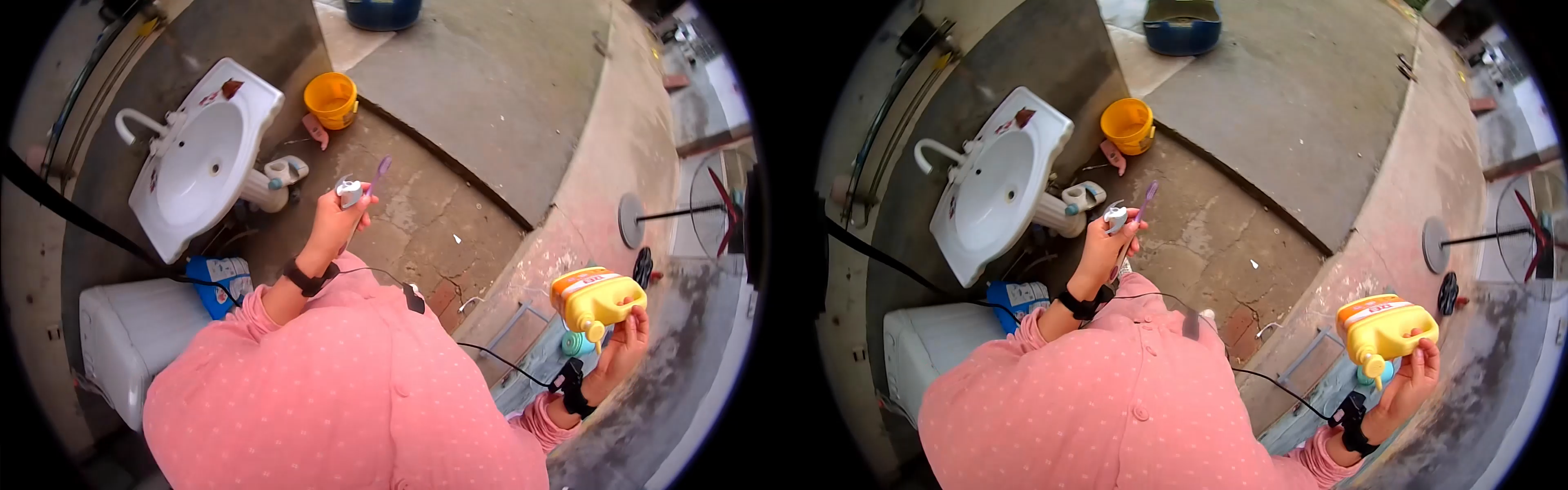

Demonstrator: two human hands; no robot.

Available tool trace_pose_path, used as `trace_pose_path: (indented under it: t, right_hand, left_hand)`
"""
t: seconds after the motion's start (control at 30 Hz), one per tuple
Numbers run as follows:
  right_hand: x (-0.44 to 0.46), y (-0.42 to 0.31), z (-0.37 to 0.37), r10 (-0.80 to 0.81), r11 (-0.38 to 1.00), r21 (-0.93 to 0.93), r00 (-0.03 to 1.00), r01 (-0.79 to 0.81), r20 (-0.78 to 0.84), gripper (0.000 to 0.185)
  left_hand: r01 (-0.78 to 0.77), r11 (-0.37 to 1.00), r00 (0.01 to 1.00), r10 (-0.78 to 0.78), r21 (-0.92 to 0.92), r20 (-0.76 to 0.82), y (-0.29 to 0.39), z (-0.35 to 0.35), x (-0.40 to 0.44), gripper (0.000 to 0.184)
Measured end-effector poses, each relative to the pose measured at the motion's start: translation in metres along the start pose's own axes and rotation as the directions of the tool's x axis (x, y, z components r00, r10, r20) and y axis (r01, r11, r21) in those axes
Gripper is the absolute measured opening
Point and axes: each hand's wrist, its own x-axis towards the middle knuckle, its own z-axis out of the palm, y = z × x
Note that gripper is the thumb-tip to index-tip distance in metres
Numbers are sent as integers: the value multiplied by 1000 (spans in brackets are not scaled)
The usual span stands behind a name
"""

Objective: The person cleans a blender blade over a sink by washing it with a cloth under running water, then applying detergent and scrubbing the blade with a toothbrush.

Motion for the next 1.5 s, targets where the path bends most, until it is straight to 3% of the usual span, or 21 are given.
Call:
trace_pose_path:
  t: [0.13, 0.3, 0.43, 0.5, 0.67, 0.73, 0.8, 0.83, 0.97, 1.13, 1.27, 1.3, 1.33, 1.37, 1.4, 1.43, 1.47, 1.5]
  right_hand:
    - [48, 53, 174, 180, 980, 19, 916, -200, 359, 13]
    - [101, 110, 396, 243, 959, -69, 673, -274, 699, 12]
    - [120, 133, 561, 317, 947, -304, 444, -101, 838, 12]
    - [120, 141, 632, 329, 944, -317, 327, -91, 886, 12]
    - [119, 120, 755, 434, 891, -446, 138, 81, 891, 13]
    - [127, 136, 789, 429, 890, -440, 103, 121, 897, 10]
    - [130, 153, 816, 444, 854, -445, 71, 268, 893, 8]
    - [128, 157, 829, 449, 884, -447, 15, 140, 893, 6]
    - [106, 175, 877, 414, 910, -412, -63, 46, 908, 4]
    - [100, 185, 919, 405, 879, -429, -149, -210, 902, 6]
    - [105, 191, 923, 408, 897, -430, -180, -104, 895, 7]
    - [111, 198, 916, 105, 982, -108, 28, 155, 994, 9]
    - [115, 202, 906, -252, 875, 164, 140, 456, 957, 12]
    - [113, 173, 875, -340, 811, 148, 251, 566, 906, 14]
    - [110, 161, 846, -373, 845, 178, 319, 503, 871, 12]
    - [103, 154, 818, -241, 935, 120, 350, 334, 905, 11]
    - [90, 162, 793, -161, 987, 145, 290, 75, 944, 8]
    - [74, 163, 767, -25, 998, 38, 214, -59, 977, 13]
  left_hand:
    - [-82, 995, 984, 73, -52, -163, 20, -90, -2, 26]
    - [-153, 987, 924, 125, -50, -362, 57, -178, -3, 23]
    - [-227, 972, 855, 171, -56, -490, 71, -216, 6, 23]
    - [-255, 961, 826, 158, -108, -541, 77, -225, 14, 23]
    - [-277, 955, 769, 157, -102, -619, 83, -237, 43, 26]
    - [-315, 944, 739, 176, -102, -650, 88, -241, 62, 26]
    - [-325, 941, 725, 183, -96, -664, 92, -243, 79, 25]
    - [-331, 939, 723, 189, -93, -665, 93, -244, 88, 25]
    - [-329, 938, 694, 159, -112, -702, 97, -246, 121, 25]
    - [-380, 923, 642, 211, -67, -737, 120, -247, 147, 26]
    - [-372, 926, 651, 213, -61, -729, 139, -250, 170, 27]
    - [-411, 908, 653, 237, -74, -720, 142, -251, 175, 27]
    - [-449, 889, 656, 258, -91, -709, 144, -251, 180, 28]
    - [-458, 882, 654, 253, -107, -713, 146, -250, 185, 28]
    - [-452, 885, 661, 251, -108, -707, 148, -248, 189, 28]
    - [-455, 885, 666, 266, -97, -697, 149, -244, 193, 27]
    - [-458, 885, 671, 280, -87, -687, 148, -241, 196, 27]
    - [-430, 899, 699, 274, -82, -660, 146, -237, 199, 22]
